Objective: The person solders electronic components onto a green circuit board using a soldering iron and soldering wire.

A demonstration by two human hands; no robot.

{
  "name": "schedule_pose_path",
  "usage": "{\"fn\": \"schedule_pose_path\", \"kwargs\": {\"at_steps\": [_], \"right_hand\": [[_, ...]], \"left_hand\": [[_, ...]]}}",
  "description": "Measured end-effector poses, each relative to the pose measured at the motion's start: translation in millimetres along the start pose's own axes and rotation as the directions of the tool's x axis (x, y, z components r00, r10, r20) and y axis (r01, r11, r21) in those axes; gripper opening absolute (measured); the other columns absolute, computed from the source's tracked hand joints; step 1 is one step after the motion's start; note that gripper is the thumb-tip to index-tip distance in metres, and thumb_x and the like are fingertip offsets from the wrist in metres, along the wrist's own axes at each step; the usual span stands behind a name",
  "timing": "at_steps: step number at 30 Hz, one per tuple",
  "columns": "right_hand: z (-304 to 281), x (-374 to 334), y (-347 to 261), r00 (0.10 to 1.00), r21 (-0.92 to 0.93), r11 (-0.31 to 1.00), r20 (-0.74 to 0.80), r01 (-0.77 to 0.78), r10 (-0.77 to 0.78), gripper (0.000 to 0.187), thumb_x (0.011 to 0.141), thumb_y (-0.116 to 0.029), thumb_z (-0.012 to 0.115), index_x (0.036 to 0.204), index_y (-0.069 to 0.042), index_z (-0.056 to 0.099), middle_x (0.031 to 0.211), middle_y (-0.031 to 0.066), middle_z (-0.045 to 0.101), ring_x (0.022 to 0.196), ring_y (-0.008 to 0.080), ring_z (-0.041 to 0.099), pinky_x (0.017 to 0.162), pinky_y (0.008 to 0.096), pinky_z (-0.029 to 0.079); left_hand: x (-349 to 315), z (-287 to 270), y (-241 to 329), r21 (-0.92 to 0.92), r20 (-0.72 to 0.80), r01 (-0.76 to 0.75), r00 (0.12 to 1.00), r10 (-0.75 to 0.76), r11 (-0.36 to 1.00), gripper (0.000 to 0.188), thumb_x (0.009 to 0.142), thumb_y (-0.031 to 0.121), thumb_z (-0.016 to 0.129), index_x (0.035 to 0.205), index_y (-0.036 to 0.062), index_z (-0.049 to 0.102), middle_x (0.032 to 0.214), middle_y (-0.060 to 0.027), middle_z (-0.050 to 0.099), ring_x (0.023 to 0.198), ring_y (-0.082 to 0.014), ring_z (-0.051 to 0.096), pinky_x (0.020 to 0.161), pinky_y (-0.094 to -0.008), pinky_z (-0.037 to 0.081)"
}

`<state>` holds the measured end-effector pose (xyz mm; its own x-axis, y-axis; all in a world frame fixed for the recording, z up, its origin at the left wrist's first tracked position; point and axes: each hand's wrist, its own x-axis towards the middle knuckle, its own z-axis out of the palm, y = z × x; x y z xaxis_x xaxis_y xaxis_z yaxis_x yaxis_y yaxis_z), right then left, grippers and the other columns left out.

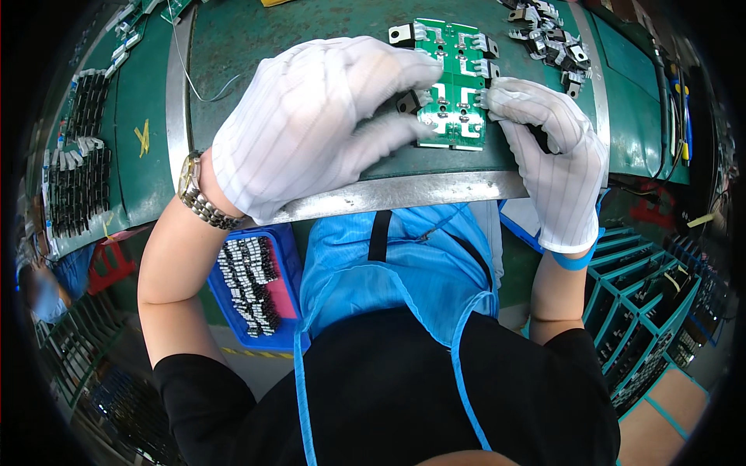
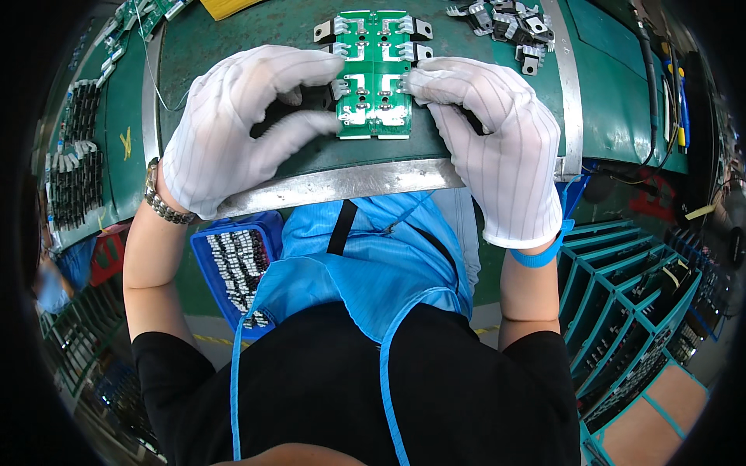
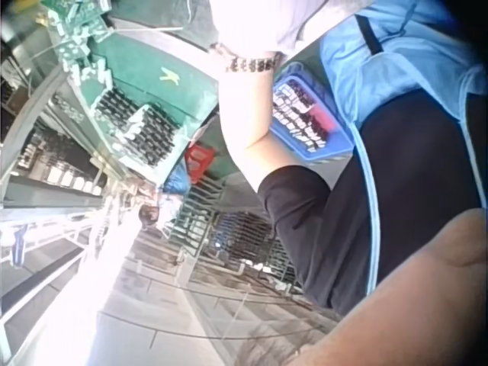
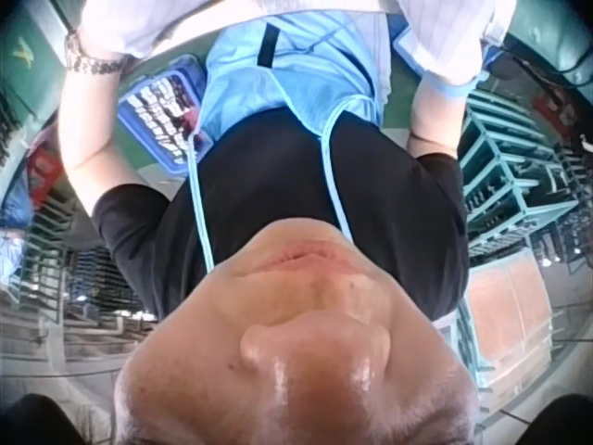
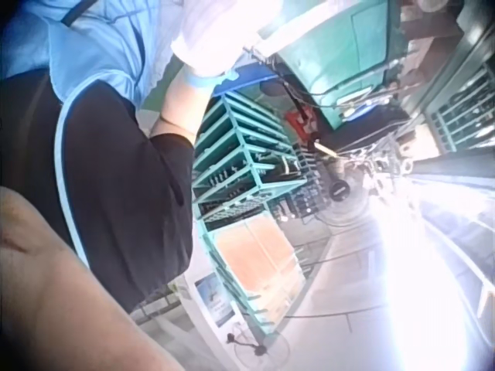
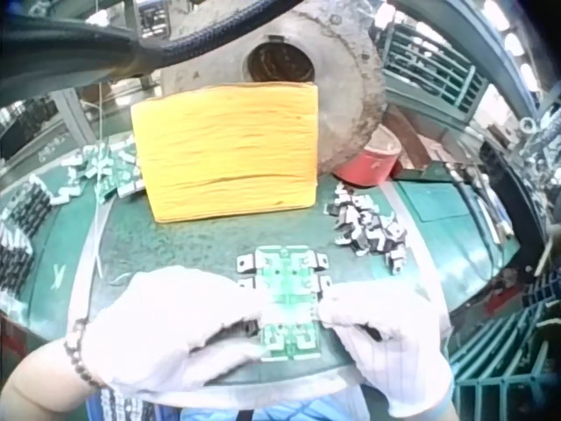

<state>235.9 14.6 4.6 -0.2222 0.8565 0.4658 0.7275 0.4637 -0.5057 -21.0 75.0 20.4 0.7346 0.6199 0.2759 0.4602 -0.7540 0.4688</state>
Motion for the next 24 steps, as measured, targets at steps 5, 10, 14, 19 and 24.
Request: {"fn": "schedule_pose_path", "kwargs": {"at_steps": [5,10,14,19,24], "right_hand": [[0.5,-0.5,1.9,1.000,0.002,1.000,0.007,-0.004,0.004,0.023,0.076,0.005,0.075,0.097,-0.006,0.075,0.101,0.0076,0.075,0.098,0.0257,0.072,0.086,0.0340,0.055],[0.1,0.8,0.3,1.000,-0.026,1.000,0.010,-0.002,0.002,0.024,0.076,0.006,0.075,0.097,-0.006,0.075,0.101,0.0077,0.075,0.098,0.0258,0.071,0.087,0.0340,0.055],[-0.8,0.7,3.4,1.000,-0.045,0.999,0.008,0.030,-0.030,0.024,0.077,0.004,0.073,0.098,-0.008,0.074,0.101,0.0070,0.075,0.097,0.0257,0.071,0.088,0.0350,0.054],[1.1,0.2,2.8,0.999,-0.066,0.997,0.001,0.049,-0.049,0.024,0.078,0.004,0.072,0.099,-0.009,0.074,0.101,0.0063,0.075,0.096,0.0258,0.070,0.090,0.0358,0.052],[-0.7,-0.5,2.5,0.999,-0.055,0.998,0.011,0.031,-0.031,0.023,0.079,0.008,0.071,0.100,-0.004,0.072,0.103,0.0094,0.074,0.098,0.0255,0.069,0.087,0.0334,0.054]], "left_hand": [[1.5,9.0,-4.9,0.206,-0.006,-0.106,0.994,0.110,0.973,0.027,0.082,0.023,0.079,0.106,0.0135,0.073,0.106,-0.0026,0.072,0.100,-0.0257,0.069,0.084,-0.0394,0.056],[0.9,5.2,-1.4,0.164,-0.024,-0.055,0.998,0.060,0.985,0.025,0.081,0.018,0.080,0.105,0.0134,0.074,0.102,-0.0042,0.073,0.096,-0.0263,0.069,0.084,-0.0369,0.056],[1.5,8.9,0.2,0.052,-0.032,0.027,0.999,-0.026,0.998,0.022,0.081,0.014,0.079,0.103,0.0124,0.074,0.101,-0.0049,0.074,0.094,-0.0262,0.070,0.082,-0.0355,0.056],[2.3,2.1,-4.9,0.150,-0.115,-0.024,0.992,0.042,0.988,0.025,0.080,0.011,0.079,0.105,0.0117,0.076,0.102,-0.0068,0.075,0.096,-0.0259,0.071,0.083,-0.0359,0.057],[3.6,4.5,-3.9,0.160,-0.082,-0.062,0.994,0.076,0.985,0.027,0.081,0.010,0.079,0.107,0.0125,0.076,0.102,-0.0066,0.075,0.097,-0.0261,0.071,0.084,-0.0364,0.057]]}}
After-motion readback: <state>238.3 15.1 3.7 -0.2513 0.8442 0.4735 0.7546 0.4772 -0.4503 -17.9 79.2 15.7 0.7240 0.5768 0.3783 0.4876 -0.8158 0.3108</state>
